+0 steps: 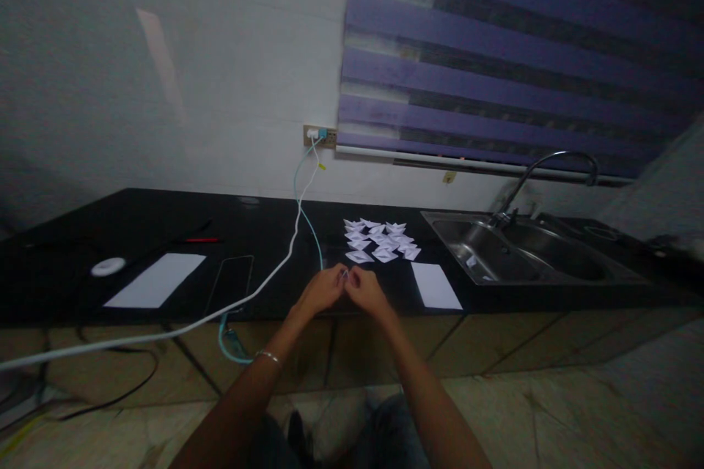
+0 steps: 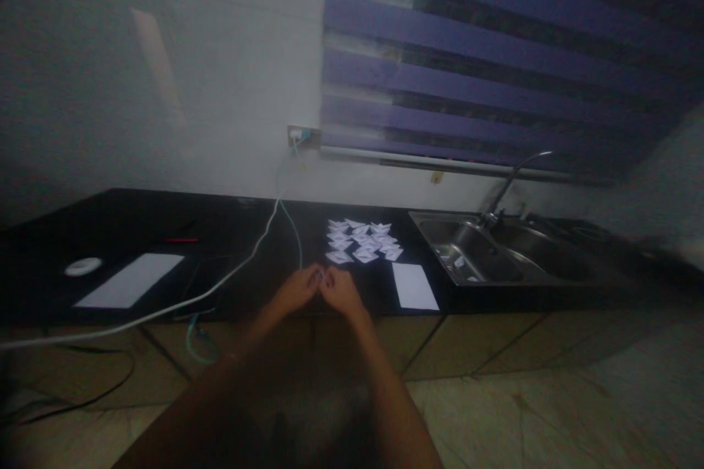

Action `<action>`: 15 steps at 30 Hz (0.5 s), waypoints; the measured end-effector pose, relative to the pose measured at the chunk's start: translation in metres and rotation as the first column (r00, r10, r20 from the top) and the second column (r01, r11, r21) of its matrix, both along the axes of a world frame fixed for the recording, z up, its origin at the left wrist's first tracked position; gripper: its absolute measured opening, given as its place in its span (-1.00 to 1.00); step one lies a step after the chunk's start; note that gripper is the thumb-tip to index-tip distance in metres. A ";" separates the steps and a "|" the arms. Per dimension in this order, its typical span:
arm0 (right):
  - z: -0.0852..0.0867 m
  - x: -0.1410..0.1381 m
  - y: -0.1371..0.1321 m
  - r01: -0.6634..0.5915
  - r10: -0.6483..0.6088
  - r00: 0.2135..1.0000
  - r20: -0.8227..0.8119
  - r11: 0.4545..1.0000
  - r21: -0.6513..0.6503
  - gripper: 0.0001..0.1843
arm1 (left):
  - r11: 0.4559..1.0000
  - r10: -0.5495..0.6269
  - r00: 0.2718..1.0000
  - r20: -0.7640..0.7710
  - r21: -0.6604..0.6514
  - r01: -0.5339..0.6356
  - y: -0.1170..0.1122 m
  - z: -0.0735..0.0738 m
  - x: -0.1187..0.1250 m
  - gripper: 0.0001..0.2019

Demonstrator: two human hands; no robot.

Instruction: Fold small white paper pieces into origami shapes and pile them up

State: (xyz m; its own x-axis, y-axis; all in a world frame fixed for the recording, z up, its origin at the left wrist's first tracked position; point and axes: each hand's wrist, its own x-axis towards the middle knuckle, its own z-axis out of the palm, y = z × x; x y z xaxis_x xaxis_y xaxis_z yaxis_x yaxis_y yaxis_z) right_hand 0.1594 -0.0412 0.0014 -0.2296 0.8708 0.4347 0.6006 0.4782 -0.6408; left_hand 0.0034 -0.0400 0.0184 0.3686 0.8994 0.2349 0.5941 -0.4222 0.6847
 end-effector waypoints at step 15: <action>-0.004 0.002 -0.005 0.036 -0.052 0.992 0.113 0.989 0.141 -0.90 | 0.968 0.004 0.950 0.312 -0.241 0.075 0.013 -0.008 -0.005 -0.54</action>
State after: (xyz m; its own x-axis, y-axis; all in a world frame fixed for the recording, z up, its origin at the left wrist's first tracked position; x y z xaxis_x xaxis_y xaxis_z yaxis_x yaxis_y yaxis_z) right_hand 0.1611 -0.0463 -0.0029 -0.2486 0.8147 0.5239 0.6896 0.5287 -0.4949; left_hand -0.0012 -0.0266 0.0108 0.3463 0.9312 0.1138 0.3251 -0.2329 0.9166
